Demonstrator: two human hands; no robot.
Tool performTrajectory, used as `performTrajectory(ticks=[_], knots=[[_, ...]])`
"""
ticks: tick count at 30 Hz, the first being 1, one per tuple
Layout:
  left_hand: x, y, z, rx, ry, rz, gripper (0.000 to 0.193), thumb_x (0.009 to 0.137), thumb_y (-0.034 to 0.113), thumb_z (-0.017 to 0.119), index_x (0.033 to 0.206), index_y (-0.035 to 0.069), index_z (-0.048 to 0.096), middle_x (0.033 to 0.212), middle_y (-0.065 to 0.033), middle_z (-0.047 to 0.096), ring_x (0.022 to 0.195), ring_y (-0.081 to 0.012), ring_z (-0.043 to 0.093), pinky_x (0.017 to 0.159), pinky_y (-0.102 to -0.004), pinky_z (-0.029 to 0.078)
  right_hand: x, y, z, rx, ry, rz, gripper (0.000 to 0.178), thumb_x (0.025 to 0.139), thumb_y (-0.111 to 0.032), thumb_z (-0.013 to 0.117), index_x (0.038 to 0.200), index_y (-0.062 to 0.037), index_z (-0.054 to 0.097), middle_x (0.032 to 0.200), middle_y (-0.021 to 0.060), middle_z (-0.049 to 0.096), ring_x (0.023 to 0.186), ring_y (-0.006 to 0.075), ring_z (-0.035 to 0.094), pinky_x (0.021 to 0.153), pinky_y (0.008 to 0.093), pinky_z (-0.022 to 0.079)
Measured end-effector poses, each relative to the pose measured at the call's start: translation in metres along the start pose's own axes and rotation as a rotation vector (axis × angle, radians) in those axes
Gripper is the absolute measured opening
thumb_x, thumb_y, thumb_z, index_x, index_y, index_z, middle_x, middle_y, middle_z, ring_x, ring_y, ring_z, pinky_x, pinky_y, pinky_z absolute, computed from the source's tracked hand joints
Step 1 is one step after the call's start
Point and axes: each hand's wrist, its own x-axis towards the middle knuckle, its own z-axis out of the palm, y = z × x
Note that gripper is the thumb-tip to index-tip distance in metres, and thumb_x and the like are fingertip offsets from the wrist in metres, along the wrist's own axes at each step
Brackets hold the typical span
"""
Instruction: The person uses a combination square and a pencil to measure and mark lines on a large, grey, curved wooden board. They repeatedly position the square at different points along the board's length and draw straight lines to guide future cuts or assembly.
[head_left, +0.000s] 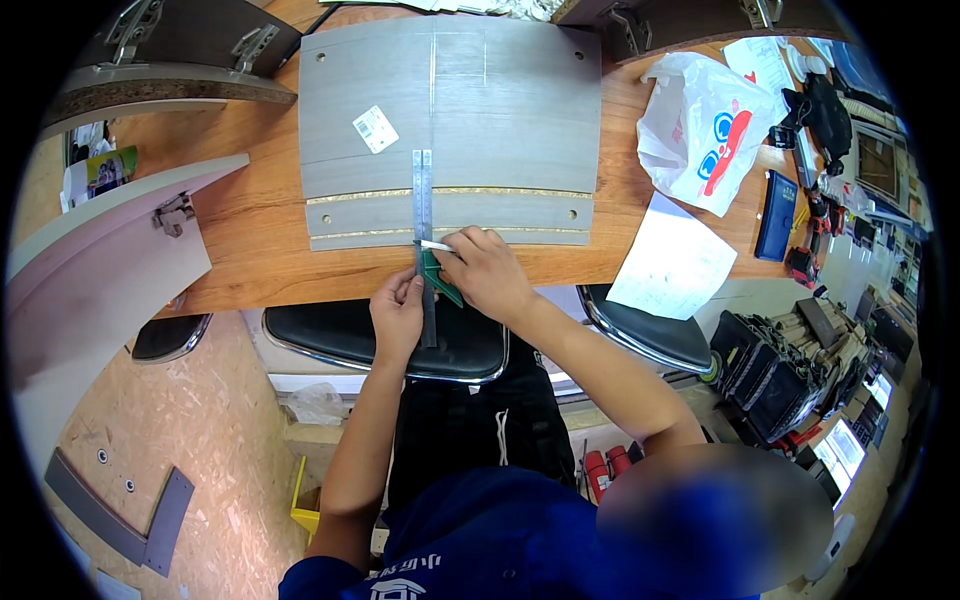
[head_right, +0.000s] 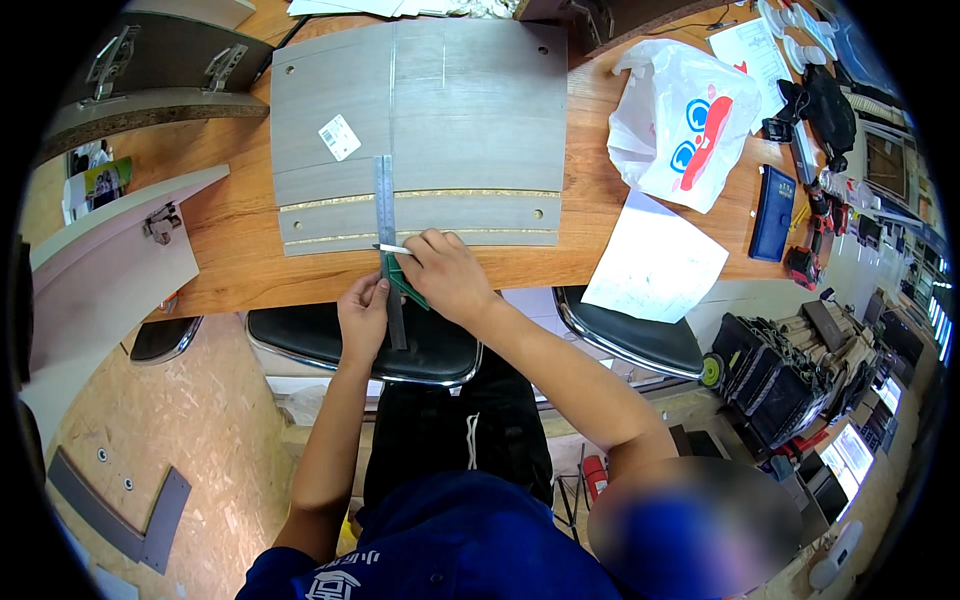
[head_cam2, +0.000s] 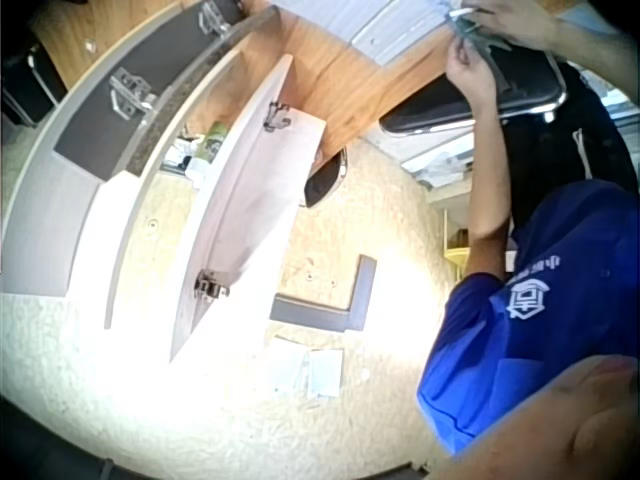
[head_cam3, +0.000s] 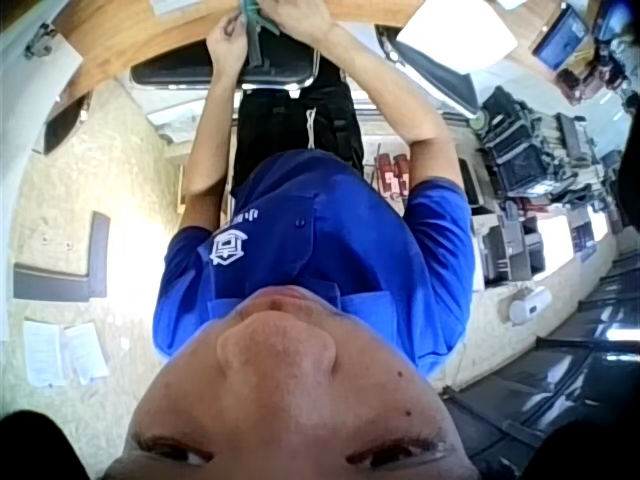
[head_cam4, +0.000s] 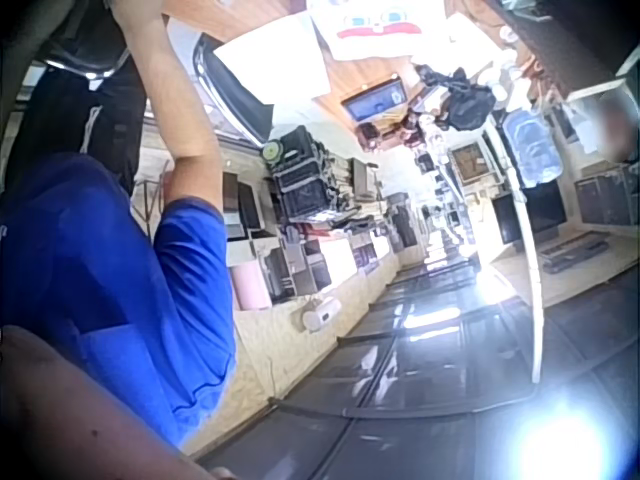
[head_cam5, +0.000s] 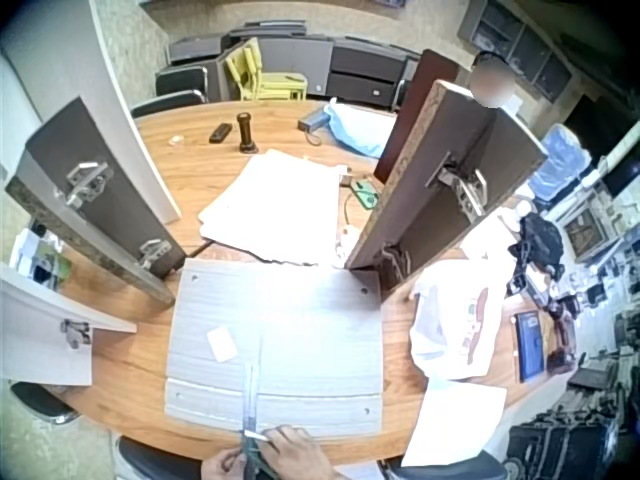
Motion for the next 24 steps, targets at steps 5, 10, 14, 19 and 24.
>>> performTrajectory(ticks=[5, 10, 14, 19, 24], knots=[[0.0006, -0.0008, 0.0006, -0.027, 0.012, 0.003, 0.021, 0.102, 0.002, 0.061, 0.119, -0.008, 0.067, 0.091, -0.0071, 0.074, 0.078, -0.0084, 0.068, 0.069, -0.0219, 0.055, -0.0004, -0.0004, -0.0007, -0.007, -0.013, 0.007, 0.031, 0.082, -0.015, 0.073, 0.111, -0.0044, 0.072, 0.111, 0.0076, 0.062, 0.108, 0.0268, 0.058, 0.091, 0.0398, 0.047], [-0.0012, 0.0019, 0.0011, 0.008, 0.019, 0.005, 0.021, 0.101, 0.002, 0.061, 0.119, -0.008, 0.067, 0.092, -0.0078, 0.074, 0.077, -0.0095, 0.069, 0.069, -0.022, 0.055, 0.0002, -0.0022, -0.0023, -0.012, -0.02, 0.009, 0.031, 0.082, -0.016, 0.073, 0.112, -0.0052, 0.072, 0.111, 0.0073, 0.062, 0.108, 0.0266, 0.058, 0.091, 0.0398, 0.047], [-0.0018, 0.0031, 0.0018, 0.009, 0.021, 0.004, 0.021, 0.101, 0.002, 0.062, 0.119, -0.009, 0.067, 0.091, -0.0083, 0.074, 0.076, -0.0103, 0.07, 0.068, -0.0222, 0.055, -0.0011, -0.0013, -0.0007, -0.023, -0.016, 0.005, 0.031, 0.083, -0.016, 0.073, 0.112, -0.0055, 0.072, 0.111, 0.007, 0.062, 0.109, 0.0265, 0.058, 0.092, 0.0398, 0.047], [-0.0016, 0.0035, 0.0017, 0.017, 0.022, -0.005, 0.022, 0.101, 0.003, 0.062, 0.119, -0.009, 0.067, 0.089, -0.008, 0.074, 0.076, -0.0106, 0.07, 0.068, -0.0223, 0.055, -0.0015, -0.0014, 0.0, -0.018, -0.021, 0.013, 0.031, 0.083, -0.016, 0.073, 0.113, -0.0057, 0.072, 0.112, 0.0067, 0.062, 0.109, 0.0262, 0.058, 0.092, 0.0398, 0.047], [-0.0014, 0.004, 0.0022, 0.028, 0.027, -0.009, 0.021, 0.101, 0.003, 0.062, 0.119, -0.008, 0.067, 0.089, -0.0078, 0.074, 0.076, -0.0105, 0.07, 0.068, -0.0224, 0.055, -0.0017, -0.0016, -0.001, -0.016, -0.026, 0.009, 0.031, 0.083, -0.016, 0.073, 0.113, -0.0055, 0.071, 0.111, 0.0067, 0.061, 0.109, 0.0263, 0.057, 0.093, 0.0398, 0.047]])
